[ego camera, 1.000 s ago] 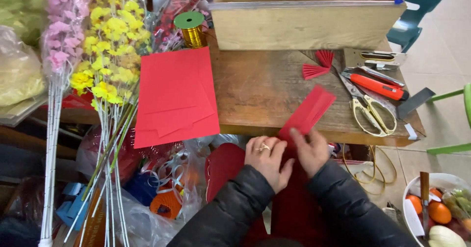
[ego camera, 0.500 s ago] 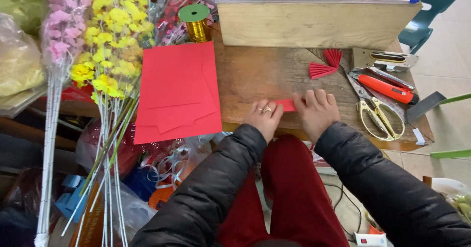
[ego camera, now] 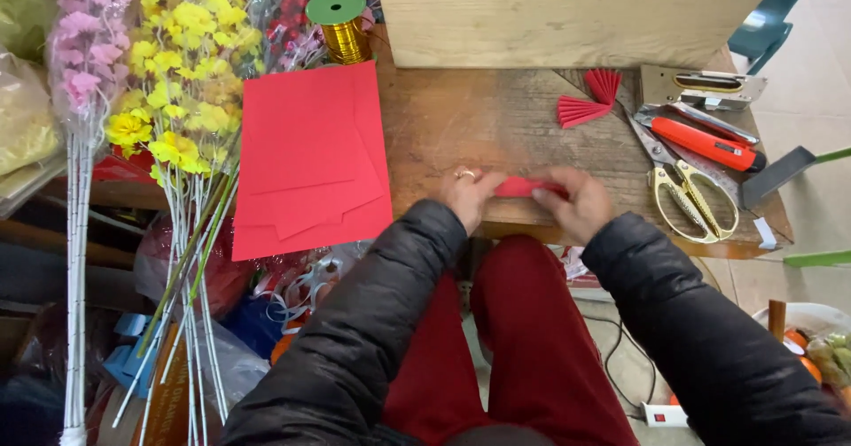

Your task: Folding rectangular pieces of red paper into accordion-style fans on a wooden workspace.

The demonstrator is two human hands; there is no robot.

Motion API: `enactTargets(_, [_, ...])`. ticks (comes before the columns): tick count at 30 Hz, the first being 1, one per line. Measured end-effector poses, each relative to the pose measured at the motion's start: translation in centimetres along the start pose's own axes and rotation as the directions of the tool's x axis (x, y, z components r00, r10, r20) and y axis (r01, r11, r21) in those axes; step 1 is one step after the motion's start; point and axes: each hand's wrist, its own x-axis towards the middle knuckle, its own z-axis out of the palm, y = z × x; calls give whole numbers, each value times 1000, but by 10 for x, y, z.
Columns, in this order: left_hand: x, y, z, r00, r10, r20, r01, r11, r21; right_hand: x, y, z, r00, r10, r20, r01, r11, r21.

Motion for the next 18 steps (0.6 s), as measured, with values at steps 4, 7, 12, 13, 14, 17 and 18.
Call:
enactTargets(4, [11, -15, -15, 960, 92, 265, -89, 996, -22, 6, -10, -1, 974, 226, 32, -227, 973, 36])
enactTargets(7, [5, -30, 9, 976, 62, 208, -53, 997, -52, 3, -14, -1, 981, 186, -54, -189, 980, -57])
enactTargets(12, [3, -28, 11, 982, 46, 184, -49, 999, 12, -1, 9, 11, 978, 192, -77, -198, 977, -78])
enactTargets(13, [4, -27, 11, 982, 44, 182, -53, 998, 45, -2, 15, 14, 981, 176, -85, -184, 977, -107])
enactTargets(14, [3, -28, 11, 983, 44, 181, -53, 998, 45, -3, 13, 15, 981, 175, -85, -184, 977, -108])
enactTargets(17, [3, -27, 9, 972, 7, 235, -18, 999, 48, -8, 8, 16, 983, 129, -132, -144, 984, -106])
enactTargets(18, [5, -26, 4, 965, 7, 264, -17, 999, 37, -10, 6, 16, 982, 119, -146, -137, 984, -115])
